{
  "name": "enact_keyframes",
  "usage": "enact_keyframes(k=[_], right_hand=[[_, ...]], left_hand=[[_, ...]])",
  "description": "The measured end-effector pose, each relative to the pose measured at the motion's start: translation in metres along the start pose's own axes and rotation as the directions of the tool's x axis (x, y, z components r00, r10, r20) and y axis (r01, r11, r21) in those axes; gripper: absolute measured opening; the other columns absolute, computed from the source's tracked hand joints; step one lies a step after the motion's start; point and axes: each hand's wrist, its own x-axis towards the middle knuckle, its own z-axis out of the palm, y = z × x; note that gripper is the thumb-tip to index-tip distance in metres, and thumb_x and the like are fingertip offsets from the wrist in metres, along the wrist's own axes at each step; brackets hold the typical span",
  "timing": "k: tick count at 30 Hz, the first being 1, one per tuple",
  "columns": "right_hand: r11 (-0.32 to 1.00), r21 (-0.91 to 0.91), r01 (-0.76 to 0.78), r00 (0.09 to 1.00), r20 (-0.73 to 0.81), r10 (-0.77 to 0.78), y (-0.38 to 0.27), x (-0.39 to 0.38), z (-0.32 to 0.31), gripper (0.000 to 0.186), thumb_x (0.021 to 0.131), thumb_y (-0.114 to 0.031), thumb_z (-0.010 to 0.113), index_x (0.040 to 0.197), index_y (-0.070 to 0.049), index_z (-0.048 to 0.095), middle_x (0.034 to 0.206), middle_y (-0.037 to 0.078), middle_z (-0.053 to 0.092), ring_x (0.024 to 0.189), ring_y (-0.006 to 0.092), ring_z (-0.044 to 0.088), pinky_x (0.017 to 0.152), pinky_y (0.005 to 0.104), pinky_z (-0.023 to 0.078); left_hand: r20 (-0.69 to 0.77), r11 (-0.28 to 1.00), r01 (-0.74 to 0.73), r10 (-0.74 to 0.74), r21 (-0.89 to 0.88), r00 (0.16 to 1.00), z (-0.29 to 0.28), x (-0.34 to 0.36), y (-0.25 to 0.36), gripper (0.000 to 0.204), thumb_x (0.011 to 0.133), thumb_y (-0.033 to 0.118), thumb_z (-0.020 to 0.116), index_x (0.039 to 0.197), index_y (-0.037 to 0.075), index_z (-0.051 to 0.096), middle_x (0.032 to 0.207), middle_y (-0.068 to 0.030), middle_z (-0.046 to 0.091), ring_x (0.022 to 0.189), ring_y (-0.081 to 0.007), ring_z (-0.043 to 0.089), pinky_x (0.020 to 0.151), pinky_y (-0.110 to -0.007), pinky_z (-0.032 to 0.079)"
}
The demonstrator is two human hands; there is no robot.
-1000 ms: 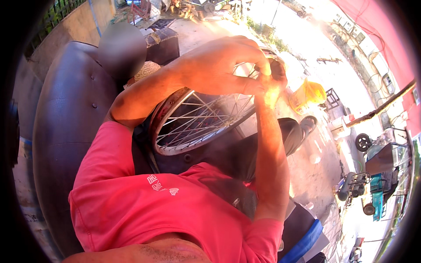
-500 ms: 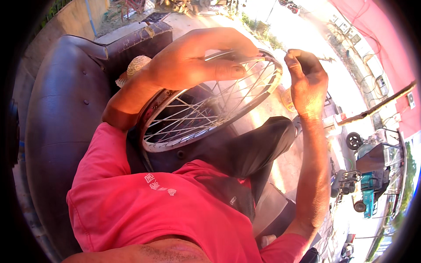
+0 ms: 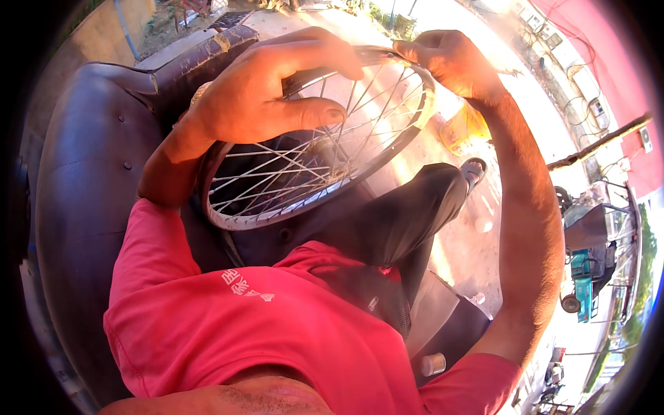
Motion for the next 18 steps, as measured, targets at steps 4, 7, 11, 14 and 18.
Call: enact_keyframes(k=[4,7,11,14,18], right_hand=[[0.995,-0.103,0.006,0.998,0.057,0.000,0.007,0.016,0.003,0.052,0.091,-0.051,0.072,0.100,0.000,0.075,0.085,0.008,0.071,0.075,0.0143,0.061,0.072,0.0308,0.049],[0.998,-0.045,-0.043,0.998,0.037,0.045,0.005,0.016,0.005,0.050,0.090,-0.048,0.076,0.099,0.001,0.075,0.085,0.007,0.070,0.074,0.0124,0.060,0.069,0.0284,0.049],[0.999,-0.034,-0.041,0.998,0.055,0.043,0.001,0.015,0.004,0.048,0.088,-0.047,0.078,0.095,0.001,0.076,0.080,0.006,0.068,0.071,0.0112,0.058,0.066,0.0280,0.047],[0.997,-0.075,-0.011,0.994,0.103,0.019,-0.005,0.009,-0.003,0.047,0.087,-0.047,0.079,0.092,0.000,0.076,0.076,0.004,0.066,0.069,0.0102,0.056,0.064,0.0279,0.046],[0.988,-0.152,-0.006,0.988,0.152,0.029,-0.023,-0.005,-0.007,0.049,0.084,-0.047,0.077,0.093,0.001,0.077,0.076,0.007,0.068,0.075,0.0145,0.061,0.069,0.0317,0.047]], left_hand=[[0.001,1.000,0.015,-0.015,-0.013,1.000,-0.001,0.001,-0.002,0.036,0.086,0.026,0.080,0.112,0.003,0.068,0.107,-0.0142,0.067,0.101,-0.0314,0.065,0.089,-0.037,0.049],[0.028,1.000,0.001,-0.001,0.018,1.000,-0.002,0.003,0.000,0.034,0.086,0.025,0.079,0.110,0.004,0.068,0.105,-0.0138,0.067,0.100,-0.0315,0.064,0.089,-0.038,0.049],[0.021,0.999,0.000,-0.001,0.039,1.000,0.000,-0.002,0.010,0.034,0.082,0.021,0.080,0.109,0.004,0.068,0.108,-0.0131,0.067,0.104,-0.0330,0.063,0.092,-0.040,0.048],[0.102,0.996,-0.002,-0.006,0.085,0.995,-0.002,-0.001,0.023,0.040,0.079,0.013,0.082,0.114,0.002,0.068,0.119,-0.0145,0.065,0.114,-0.0321,0.061,0.101,-0.038,0.046],[0.136,0.991,-0.024,0.006,0.130,0.991,0.002,-0.006,0.036,0.044,0.073,0.016,0.085,0.111,0.002,0.068,0.119,-0.0155,0.064,0.116,-0.0355,0.060,0.100,-0.040,0.047]])
